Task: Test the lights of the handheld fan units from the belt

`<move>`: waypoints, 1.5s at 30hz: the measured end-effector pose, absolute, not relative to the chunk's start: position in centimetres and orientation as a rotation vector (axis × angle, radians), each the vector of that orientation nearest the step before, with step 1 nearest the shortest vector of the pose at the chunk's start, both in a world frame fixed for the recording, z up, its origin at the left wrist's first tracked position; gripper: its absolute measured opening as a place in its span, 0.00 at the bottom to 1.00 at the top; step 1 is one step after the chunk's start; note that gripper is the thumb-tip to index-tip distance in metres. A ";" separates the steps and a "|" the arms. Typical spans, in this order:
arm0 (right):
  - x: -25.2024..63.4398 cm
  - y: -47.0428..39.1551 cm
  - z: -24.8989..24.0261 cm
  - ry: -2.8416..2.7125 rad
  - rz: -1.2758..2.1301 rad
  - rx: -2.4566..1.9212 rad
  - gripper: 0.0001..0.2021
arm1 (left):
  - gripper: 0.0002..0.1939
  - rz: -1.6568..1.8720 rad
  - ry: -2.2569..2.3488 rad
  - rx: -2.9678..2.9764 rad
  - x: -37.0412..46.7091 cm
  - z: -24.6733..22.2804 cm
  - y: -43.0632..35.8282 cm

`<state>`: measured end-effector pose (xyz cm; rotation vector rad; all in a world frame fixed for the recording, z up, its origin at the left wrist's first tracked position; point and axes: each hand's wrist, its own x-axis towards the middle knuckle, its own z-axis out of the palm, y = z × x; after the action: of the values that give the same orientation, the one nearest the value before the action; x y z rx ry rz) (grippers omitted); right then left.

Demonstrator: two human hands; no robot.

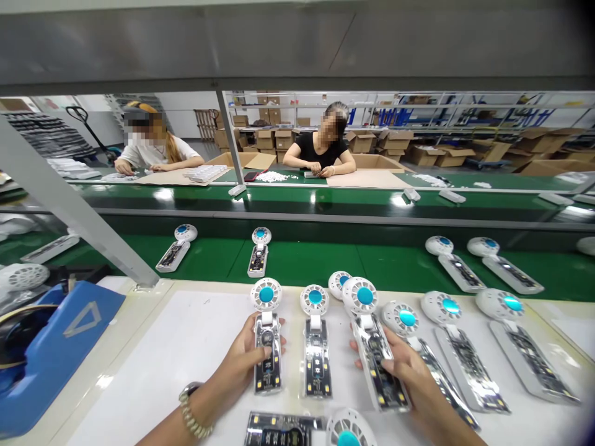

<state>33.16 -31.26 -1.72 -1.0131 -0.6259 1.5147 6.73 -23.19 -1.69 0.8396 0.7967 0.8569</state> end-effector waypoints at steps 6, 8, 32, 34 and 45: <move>33.5 -31.3 1.7 -0.752 1.651 -1.070 0.28 | 0.30 0.692 0.889 0.644 6.0 -0.6 -21.8; 34.2 -29.5 2.6 -0.750 1.634 -1.136 0.29 | 0.33 0.633 0.954 0.680 6.2 0.2 -19.8; 52.6 -17.0 -0.7 -0.805 0.966 -1.965 0.16 | 0.20 0.791 1.855 1.330 0.5 1.7 -1.5; 50.7 -17.1 -0.1 -0.784 1.041 -1.817 0.14 | 0.18 0.833 1.727 1.250 1.1 2.1 -2.2; 37.6 -26.9 3.1 -0.522 1.317 -1.141 0.24 | 0.18 1.080 1.138 0.893 4.3 2.1 -16.2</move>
<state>37.62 -26.93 3.07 -1.1407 -0.5223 1.3165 4.31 -16.19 2.10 0.8933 1.1382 1.0795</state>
